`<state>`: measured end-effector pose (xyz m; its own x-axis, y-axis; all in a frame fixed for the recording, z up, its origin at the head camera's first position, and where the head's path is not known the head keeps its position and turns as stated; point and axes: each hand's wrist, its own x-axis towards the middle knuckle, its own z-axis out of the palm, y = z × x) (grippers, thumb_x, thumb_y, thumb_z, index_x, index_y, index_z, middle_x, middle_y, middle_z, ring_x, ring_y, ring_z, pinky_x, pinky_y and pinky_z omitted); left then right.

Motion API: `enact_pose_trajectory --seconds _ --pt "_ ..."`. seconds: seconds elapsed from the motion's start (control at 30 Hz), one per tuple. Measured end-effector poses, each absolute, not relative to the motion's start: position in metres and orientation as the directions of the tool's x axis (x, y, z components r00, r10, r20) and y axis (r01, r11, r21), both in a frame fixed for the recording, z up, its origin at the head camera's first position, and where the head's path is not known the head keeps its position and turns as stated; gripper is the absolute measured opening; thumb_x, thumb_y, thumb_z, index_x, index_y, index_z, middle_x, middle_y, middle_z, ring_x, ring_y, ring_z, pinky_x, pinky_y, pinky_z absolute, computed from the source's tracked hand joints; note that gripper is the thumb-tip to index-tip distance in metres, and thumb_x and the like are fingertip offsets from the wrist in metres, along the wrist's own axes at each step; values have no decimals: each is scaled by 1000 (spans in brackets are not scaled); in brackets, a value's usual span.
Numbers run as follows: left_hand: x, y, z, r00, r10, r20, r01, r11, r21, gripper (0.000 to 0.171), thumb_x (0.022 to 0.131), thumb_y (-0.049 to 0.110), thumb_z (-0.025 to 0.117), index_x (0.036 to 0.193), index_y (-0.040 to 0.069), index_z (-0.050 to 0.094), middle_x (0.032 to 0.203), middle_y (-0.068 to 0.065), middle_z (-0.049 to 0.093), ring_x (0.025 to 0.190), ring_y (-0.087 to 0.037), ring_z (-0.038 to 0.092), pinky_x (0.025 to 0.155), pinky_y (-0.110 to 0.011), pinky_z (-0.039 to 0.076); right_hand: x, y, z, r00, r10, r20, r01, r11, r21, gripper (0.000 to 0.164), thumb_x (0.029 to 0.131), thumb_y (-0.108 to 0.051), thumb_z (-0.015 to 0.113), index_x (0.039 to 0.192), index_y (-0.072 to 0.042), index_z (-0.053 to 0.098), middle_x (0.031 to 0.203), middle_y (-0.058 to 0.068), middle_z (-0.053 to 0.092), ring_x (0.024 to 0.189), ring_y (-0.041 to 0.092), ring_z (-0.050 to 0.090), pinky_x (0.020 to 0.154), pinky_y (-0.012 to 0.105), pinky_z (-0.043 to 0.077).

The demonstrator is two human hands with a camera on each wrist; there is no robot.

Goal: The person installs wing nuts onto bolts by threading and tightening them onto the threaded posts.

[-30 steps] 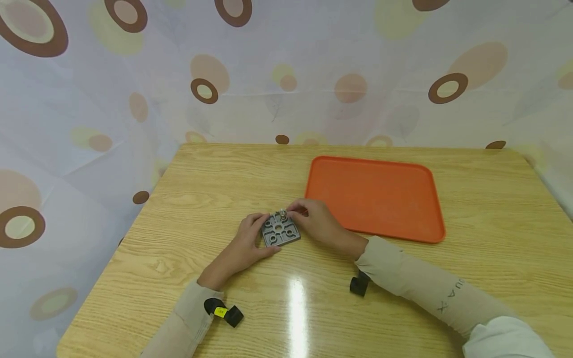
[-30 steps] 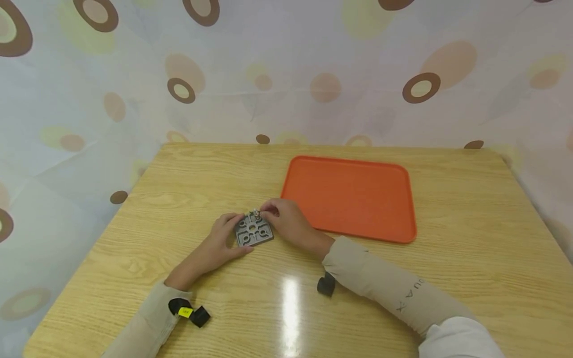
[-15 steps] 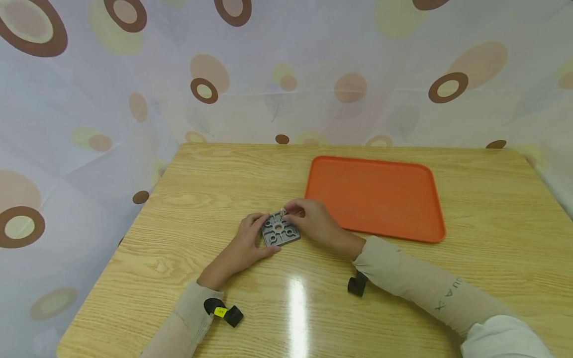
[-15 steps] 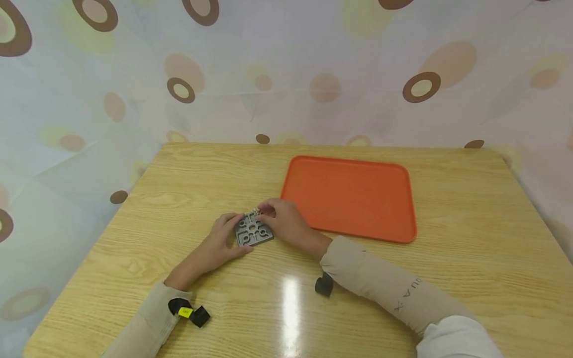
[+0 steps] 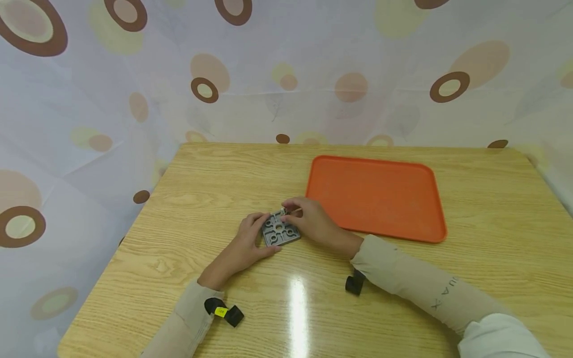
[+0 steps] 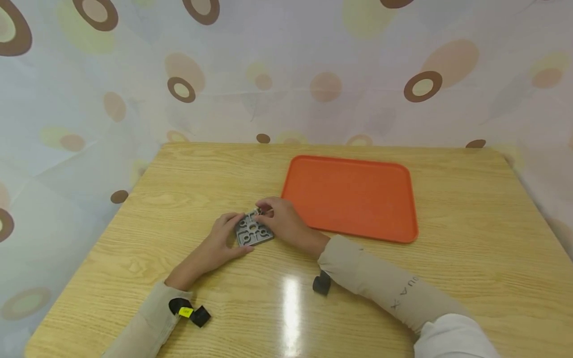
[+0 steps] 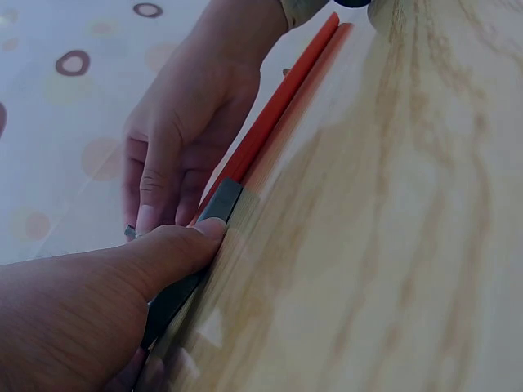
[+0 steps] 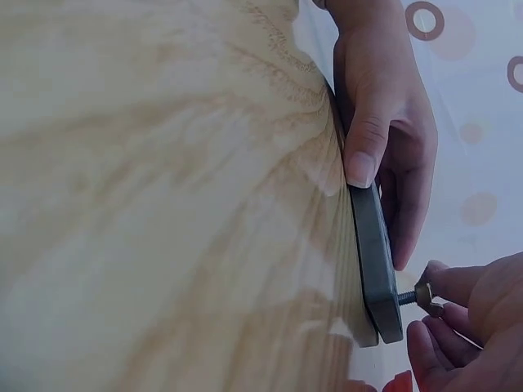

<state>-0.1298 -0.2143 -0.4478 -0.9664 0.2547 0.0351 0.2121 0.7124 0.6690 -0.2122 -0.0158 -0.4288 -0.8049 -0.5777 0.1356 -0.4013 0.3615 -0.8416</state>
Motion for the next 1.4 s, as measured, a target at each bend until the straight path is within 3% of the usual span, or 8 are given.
enact_pose_trajectory --seconds 0.47,0.87,1.4 --pt "-131 -215 -449 -969 245 32 206 730 652 85 81 44 70 145 6 30 139 -9 29 124 -22 28 103 -41 29 -212 -9 -428 -813 -552 187 -449 390 -804 13 89 -14 64 100 -8 68 95 -1 65 84 11 59 75 28 48" --pt "-132 -214 -447 -969 246 27 204 733 649 85 81 44 69 145 6 29 139 -9 29 125 -21 27 102 -41 30 -212 -9 -427 -808 -558 192 -455 382 -804 9 88 -14 65 94 -9 69 89 -3 66 78 8 59 69 25 49" --pt "-131 -214 -448 -967 252 27 206 721 661 85 81 44 69 145 5 29 140 -9 28 126 -21 27 102 -41 30 -213 -15 -430 -800 -581 150 -414 354 -838 36 86 -14 67 119 0 60 111 6 63 90 15 63 76 25 50"
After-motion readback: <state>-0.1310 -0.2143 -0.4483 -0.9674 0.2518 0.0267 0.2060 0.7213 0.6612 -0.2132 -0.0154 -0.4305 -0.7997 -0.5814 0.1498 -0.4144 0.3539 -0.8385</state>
